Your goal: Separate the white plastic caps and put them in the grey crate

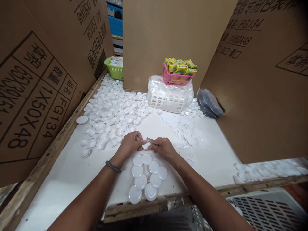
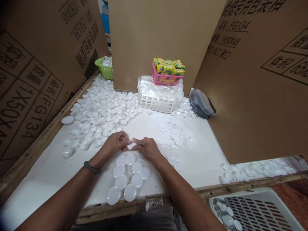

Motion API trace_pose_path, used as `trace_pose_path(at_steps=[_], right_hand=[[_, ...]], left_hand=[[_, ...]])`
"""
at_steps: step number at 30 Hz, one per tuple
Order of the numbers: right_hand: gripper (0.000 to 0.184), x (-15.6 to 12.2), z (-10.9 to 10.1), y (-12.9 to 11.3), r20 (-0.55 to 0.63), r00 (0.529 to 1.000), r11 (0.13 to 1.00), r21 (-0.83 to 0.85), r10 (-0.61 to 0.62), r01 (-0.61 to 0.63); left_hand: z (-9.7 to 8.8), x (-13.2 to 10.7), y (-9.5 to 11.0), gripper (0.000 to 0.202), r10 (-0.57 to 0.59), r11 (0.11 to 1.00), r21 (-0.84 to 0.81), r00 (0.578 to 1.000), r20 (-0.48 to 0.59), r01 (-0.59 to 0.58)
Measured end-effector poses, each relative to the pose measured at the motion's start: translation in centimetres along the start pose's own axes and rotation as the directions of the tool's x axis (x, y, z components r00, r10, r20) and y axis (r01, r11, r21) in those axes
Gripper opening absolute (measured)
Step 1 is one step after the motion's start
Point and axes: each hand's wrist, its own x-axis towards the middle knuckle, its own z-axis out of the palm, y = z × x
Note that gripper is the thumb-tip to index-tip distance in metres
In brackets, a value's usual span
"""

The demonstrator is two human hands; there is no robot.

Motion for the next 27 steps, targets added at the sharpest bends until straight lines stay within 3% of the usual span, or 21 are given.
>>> trace_pose_path(at_steps=[4,8,11,15,21,27], right_hand=[[0.032,-0.4,0.4,0.4,-0.075,0.997,0.998,-0.045,-0.036,0.033],[0.030,-0.6,0.8,0.4,-0.138,0.978,0.978,-0.161,-0.155,0.132],[0.026,-0.6,1.1,0.2,-0.121,0.967,0.952,-0.240,-0.223,0.190],[0.024,-0.6,1.0,-0.1,-0.110,0.971,0.949,-0.260,-0.213,0.179],[0.024,-1.1,0.4,-1.6,-0.075,0.975,0.938,-0.296,-0.211,0.180],[0.041,-1.2,0.6,-1.5,-0.082,0.982,0.982,-0.102,-0.169,0.160]], left_hand=[[-0.4,-0.3,0.0,0.028,0.048,0.999,0.014,0.999,0.024,-0.048],[-0.6,-0.4,-0.1,0.031,0.105,0.994,-0.005,0.993,0.061,-0.105],[-0.6,-0.2,-0.1,0.034,0.066,0.998,-0.024,0.996,0.068,-0.065],[-0.5,-0.1,0.1,0.037,0.037,0.997,-0.068,0.995,0.093,-0.031],[-0.8,-0.6,0.2,0.033,0.118,0.992,-0.053,0.981,0.156,-0.111],[-0.5,-0.4,-0.1,0.032,0.136,0.991,-0.005,0.984,0.114,-0.136]])
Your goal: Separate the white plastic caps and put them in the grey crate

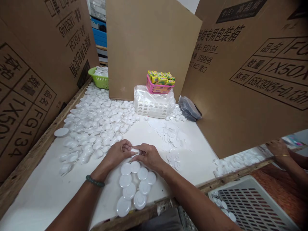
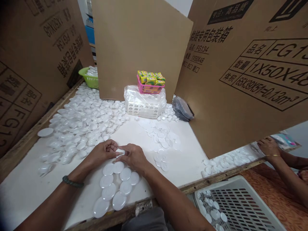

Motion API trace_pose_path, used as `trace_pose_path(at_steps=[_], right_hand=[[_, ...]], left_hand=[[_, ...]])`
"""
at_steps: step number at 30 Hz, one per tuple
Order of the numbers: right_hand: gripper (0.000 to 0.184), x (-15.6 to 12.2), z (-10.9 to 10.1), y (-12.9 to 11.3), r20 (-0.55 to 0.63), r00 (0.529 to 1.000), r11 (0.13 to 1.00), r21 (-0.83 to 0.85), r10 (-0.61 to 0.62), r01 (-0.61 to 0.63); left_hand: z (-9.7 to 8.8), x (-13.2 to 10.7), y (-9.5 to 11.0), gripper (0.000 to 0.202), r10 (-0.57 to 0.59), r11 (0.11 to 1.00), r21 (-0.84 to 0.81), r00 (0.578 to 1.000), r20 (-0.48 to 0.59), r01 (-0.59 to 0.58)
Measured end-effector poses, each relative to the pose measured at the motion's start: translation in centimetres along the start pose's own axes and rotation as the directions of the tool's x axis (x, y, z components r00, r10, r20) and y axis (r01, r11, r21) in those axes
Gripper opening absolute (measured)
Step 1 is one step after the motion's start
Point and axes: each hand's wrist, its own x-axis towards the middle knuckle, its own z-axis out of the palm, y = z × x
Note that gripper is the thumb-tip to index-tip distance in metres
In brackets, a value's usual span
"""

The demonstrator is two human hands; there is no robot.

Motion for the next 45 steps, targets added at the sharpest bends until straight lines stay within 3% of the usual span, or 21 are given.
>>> trace_pose_path(at_steps=[7,10,14,16,18,21,25,27,30,34,36,39,41,45], right_hand=[[0.029,0.0,0.2,-0.6,0.008,1.000,0.999,-0.044,-0.007,0.007],[0.027,-1.0,-1.2,-0.7,0.021,1.000,0.980,-0.198,-0.007,0.011],[0.025,-3.4,-4.3,0.8,-0.156,0.984,0.810,-0.566,0.079,-0.155],[0.022,-4.2,-5.2,1.9,-0.194,0.973,0.724,-0.654,0.122,-0.221],[0.023,-4.3,-5.1,2.6,-0.172,0.977,0.702,-0.681,0.123,-0.208],[0.022,-2.6,-3.5,2.3,-0.094,0.994,0.755,-0.648,0.051,-0.100],[0.026,2.0,-1.7,-0.1,0.021,1.000,0.871,-0.491,-0.014,0.022],[0.025,4.7,-1.4,-1.0,0.001,0.999,0.921,-0.387,-0.050,0.046],[0.017,8.5,-1.2,-1.5,-0.085,0.996,0.963,-0.270,-0.029,0.005],[0.011,11.9,0.2,-1.0,-0.055,0.990,0.969,-0.204,0.129,-0.138],[0.010,12.7,1.0,-0.6,-0.041,0.986,0.970,-0.182,0.159,-0.164],[0.014,12.7,1.4,-0.1,-0.035,0.990,0.975,-0.174,0.136,-0.140],[0.015,12.2,1.3,0.3,-0.042,0.991,0.975,-0.179,0.124,-0.130],[0.019,11.4,0.8,1.0,-0.031,0.999,0.972,-0.232,0.035,-0.042]], left_hand=[[0.2,0.2,-0.5,0.031,0.030,0.998,0.060,0.998,-0.053,-0.027],[0.3,-0.1,-0.4,0.029,0.088,0.994,0.062,0.996,0.003,-0.088],[0.3,-0.8,0.3,0.028,0.145,0.980,0.128,0.988,0.051,-0.151],[0.5,-1.2,0.8,0.026,0.194,0.967,0.157,0.979,0.060,-0.201],[0.7,-1.4,1.2,0.020,0.266,0.944,0.165,0.955,0.128,-0.285],[1.0,-1.7,1.5,0.018,0.322,0.908,0.195,0.916,0.239,-0.370],[0.9,-1.7,1.2,0.020,0.258,0.937,0.187,0.944,0.206,-0.297],[0.9,-1.6,1.1,0.017,0.220,0.954,0.166,0.958,0.182,-0.250],[0.8,-1.4,1.0,0.017,0.183,0.961,0.179,0.969,0.163,-0.212],[0.6,-1.0,1.2,0.024,0.142,0.966,0.212,0.989,0.051,-0.150],[0.2,-0.7,1.0,0.026,0.136,0.962,0.252,0.984,-0.112,-0.104],[-0.1,-0.6,0.5,0.021,0.200,0.914,0.401,0.927,-0.316,-0.061],[-0.1,-0.7,0.2,0.019,0.267,0.846,0.529,0.906,-0.329,-0.057],[0.5,-0.9,-0.2,0.031,0.360,0.733,0.667,0.908,-0.217,-0.132]])
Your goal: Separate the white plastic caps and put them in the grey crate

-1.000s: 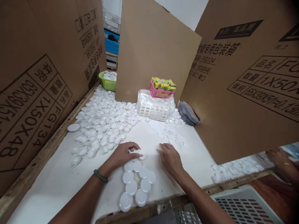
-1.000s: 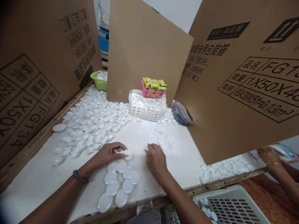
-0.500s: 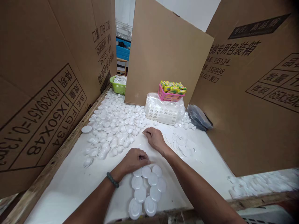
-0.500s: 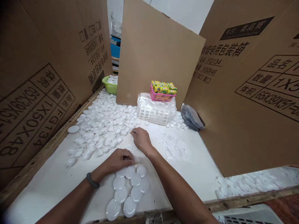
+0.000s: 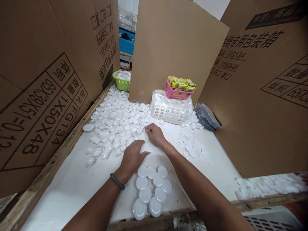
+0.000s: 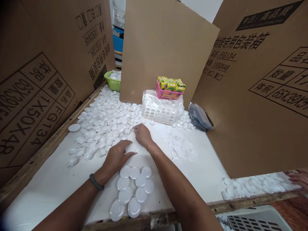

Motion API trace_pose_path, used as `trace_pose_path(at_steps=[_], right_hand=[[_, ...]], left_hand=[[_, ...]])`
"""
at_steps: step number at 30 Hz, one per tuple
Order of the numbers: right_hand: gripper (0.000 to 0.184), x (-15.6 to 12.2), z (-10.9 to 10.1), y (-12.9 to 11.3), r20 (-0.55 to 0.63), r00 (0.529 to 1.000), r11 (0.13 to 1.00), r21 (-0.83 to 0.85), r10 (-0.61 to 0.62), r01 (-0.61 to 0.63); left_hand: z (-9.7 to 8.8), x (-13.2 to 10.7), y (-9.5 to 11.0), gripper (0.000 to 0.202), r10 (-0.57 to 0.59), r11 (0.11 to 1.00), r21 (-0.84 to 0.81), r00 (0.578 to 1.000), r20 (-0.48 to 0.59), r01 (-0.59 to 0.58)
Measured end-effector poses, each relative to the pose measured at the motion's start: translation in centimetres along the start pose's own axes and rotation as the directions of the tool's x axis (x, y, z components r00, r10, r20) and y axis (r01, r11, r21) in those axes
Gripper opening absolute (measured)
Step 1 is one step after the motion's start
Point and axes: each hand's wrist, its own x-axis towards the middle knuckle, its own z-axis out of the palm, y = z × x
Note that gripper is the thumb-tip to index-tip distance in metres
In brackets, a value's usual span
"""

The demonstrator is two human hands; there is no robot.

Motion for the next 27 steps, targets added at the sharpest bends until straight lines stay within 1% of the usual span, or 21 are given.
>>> trace_pose_path(at_steps=[2,3,5,8,10,12,13,16,18,20,23,27], right_hand=[[0.024,0.3,0.2,0.1,0.036,0.995,0.994,-0.062,-0.093,0.095],[0.022,0.6,0.3,0.0,0.060,0.991,0.987,-0.099,-0.122,0.128],[0.009,1.3,0.5,-0.2,0.084,0.988,0.976,-0.162,-0.131,0.143],[0.019,1.5,0.1,-0.4,0.041,0.992,0.972,-0.199,-0.119,0.125],[0.021,0.3,-0.8,-0.3,-0.032,0.989,0.971,-0.196,-0.143,0.134],[0.019,-2.0,-1.9,-0.2,-0.096,0.978,0.970,-0.181,-0.183,0.164],[0.018,-3.3,-2.5,-0.1,-0.102,0.973,0.968,-0.169,-0.206,0.187],[0.017,-7.1,-3.4,-0.3,-0.049,0.966,0.958,-0.151,-0.253,0.244],[0.017,-8.7,-3.1,-0.6,-0.014,0.953,0.943,-0.153,-0.302,0.296],[0.018,-9.3,-2.3,-0.9,0.029,0.930,0.915,-0.171,-0.367,0.367],[0.021,-8.9,-1.2,-0.9,0.099,0.896,0.865,-0.236,-0.432,0.443],[0.022,-8.2,-0.6,-0.5,0.133,0.888,0.837,-0.296,-0.441,0.460]], left_hand=[[0.2,0.0,0.1,0.027,0.038,0.999,0.014,0.999,0.031,-0.039],[0.2,0.1,0.1,0.024,0.041,0.999,0.012,0.998,0.043,-0.041],[0.2,0.1,0.0,0.023,0.026,1.000,-0.011,0.998,0.049,-0.025],[0.2,0.1,-0.3,0.028,0.020,0.999,-0.049,0.999,0.041,-0.018],[0.3,0.0,-0.4,0.031,0.033,0.998,-0.059,0.999,0.036,-0.031],[0.4,-0.1,-0.5,0.033,0.039,0.997,-0.064,0.999,0.027,-0.037],[0.4,-0.2,-0.5,0.033,0.039,0.997,-0.065,0.999,0.020,-0.038],[0.4,-0.3,-0.3,0.034,0.031,0.997,-0.065,0.999,0.008,-0.030],[0.5,-0.4,-0.1,0.035,0.028,0.997,-0.071,1.000,0.004,-0.028],[0.5,-0.4,0.0,0.032,0.029,0.997,-0.078,1.000,0.001,-0.028],[0.7,-0.4,-0.1,0.027,0.026,0.996,-0.080,1.000,0.004,-0.026],[0.9,-0.4,-0.2,0.027,0.013,0.997,-0.070,1.000,0.000,-0.013]])
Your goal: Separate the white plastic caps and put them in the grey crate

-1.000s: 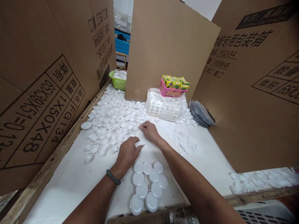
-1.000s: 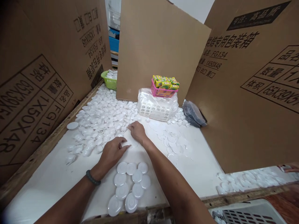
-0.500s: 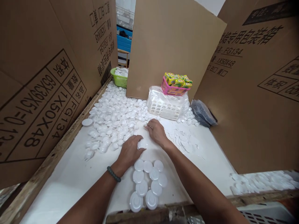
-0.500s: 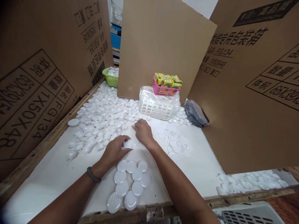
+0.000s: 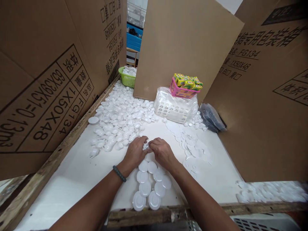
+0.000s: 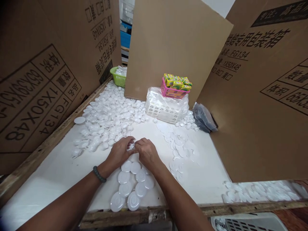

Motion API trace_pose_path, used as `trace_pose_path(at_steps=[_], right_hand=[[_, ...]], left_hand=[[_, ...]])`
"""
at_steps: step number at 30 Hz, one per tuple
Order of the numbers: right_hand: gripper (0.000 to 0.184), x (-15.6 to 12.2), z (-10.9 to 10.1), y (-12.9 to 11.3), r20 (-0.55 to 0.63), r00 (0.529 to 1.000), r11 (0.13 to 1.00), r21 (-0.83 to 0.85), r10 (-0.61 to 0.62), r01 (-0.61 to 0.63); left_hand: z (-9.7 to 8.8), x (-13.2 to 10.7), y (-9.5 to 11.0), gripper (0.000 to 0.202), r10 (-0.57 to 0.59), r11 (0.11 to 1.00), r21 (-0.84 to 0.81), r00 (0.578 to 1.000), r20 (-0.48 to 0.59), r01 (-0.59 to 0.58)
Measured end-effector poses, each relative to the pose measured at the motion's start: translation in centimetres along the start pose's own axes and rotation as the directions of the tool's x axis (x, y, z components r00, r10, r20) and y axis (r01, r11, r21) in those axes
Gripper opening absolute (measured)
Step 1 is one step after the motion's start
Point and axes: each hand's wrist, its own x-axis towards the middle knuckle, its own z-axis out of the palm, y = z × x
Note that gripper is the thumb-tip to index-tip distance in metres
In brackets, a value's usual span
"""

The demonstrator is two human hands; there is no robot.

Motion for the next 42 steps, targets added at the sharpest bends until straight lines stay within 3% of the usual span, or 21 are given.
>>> trace_pose_path(at_steps=[11,14,17,19,22,25,27,29,31,33,35,37,39,42], right_hand=[[0.029,1.7,-1.3,0.0,0.210,0.967,0.987,-0.031,-0.146,0.155],[0.026,1.3,-0.9,-0.3,0.165,0.983,0.997,-0.002,-0.080,0.081],[0.022,0.4,-0.1,-0.7,0.005,0.995,0.977,0.187,0.100,-0.099],[0.017,-0.1,0.1,-0.8,-0.055,0.952,0.874,0.415,0.302,-0.254],[0.019,-0.3,-0.2,-0.6,0.083,0.838,0.577,0.689,0.539,-0.439],[0.025,-0.1,-0.4,-0.4,0.263,0.786,0.308,0.815,0.559,-0.491],[0.025,0.1,-0.3,-0.4,0.319,0.780,0.206,0.848,0.538,-0.489],[0.022,0.2,-0.1,-0.4,0.352,0.773,0.163,0.851,0.527,-0.499],[0.018,0.2,0.0,-0.3,0.358,0.759,0.190,0.828,0.543,-0.527],[0.015,0.0,-0.2,0.0,0.272,0.757,0.338,0.770,0.594,-0.542],[0.014,-0.4,-0.5,0.2,0.107,0.809,0.563,0.665,0.578,-0.490],[0.015,-0.8,-0.8,0.4,0.011,0.891,0.729,0.570,0.455,-0.379],[0.020,-1.1,-0.9,0.4,0.010,0.944,0.797,0.533,0.328,-0.283],[0.021,-1.4,-0.8,0.3,0.015,0.966,0.842,0.487,0.257,-0.231]], left_hand=[[-0.5,0.1,0.5,0.024,-0.008,1.000,0.009,0.999,0.034,0.008],[-0.7,0.2,0.2,0.030,-0.020,0.999,-0.039,0.999,0.041,0.021],[-1.0,0.3,-0.2,0.038,-0.026,0.986,-0.161,0.998,0.062,0.036],[-1.3,0.4,-0.3,0.033,-0.045,0.960,-0.270,0.994,0.099,0.070],[-1.9,0.7,-0.2,0.028,-0.097,0.880,-0.448,0.983,0.159,0.159],[-2.3,1.0,-0.1,0.034,-0.139,0.814,-0.535,0.970,0.201,0.227],[-2.3,1.1,-0.2,0.035,-0.155,0.808,-0.535,0.965,0.211,0.247],[-2.3,1.1,-0.3,0.035,-0.178,0.814,-0.514,0.959,0.221,0.269],[-2.0,1.0,-0.3,0.034,-0.208,0.819,-0.486,0.948,0.242,0.304],[-1.7,0.9,-0.2,0.032,-0.248,0.813,-0.468,0.933,0.262,0.347],[-1.4,0.8,0.1,0.031,-0.298,0.787,-0.475,0.916,0.268,0.395],[-1.3,0.9,0.2,0.030,-0.338,0.761,-0.489,0.904,0.264,0.427],[-1.3,0.9,0.1,0.030,-0.355,0.752,-0.492,0.899,0.258,0.438],[-1.6,0.9,-0.1,0.032,-0.348,0.738,-0.508,0.896,0.277,0.444]])
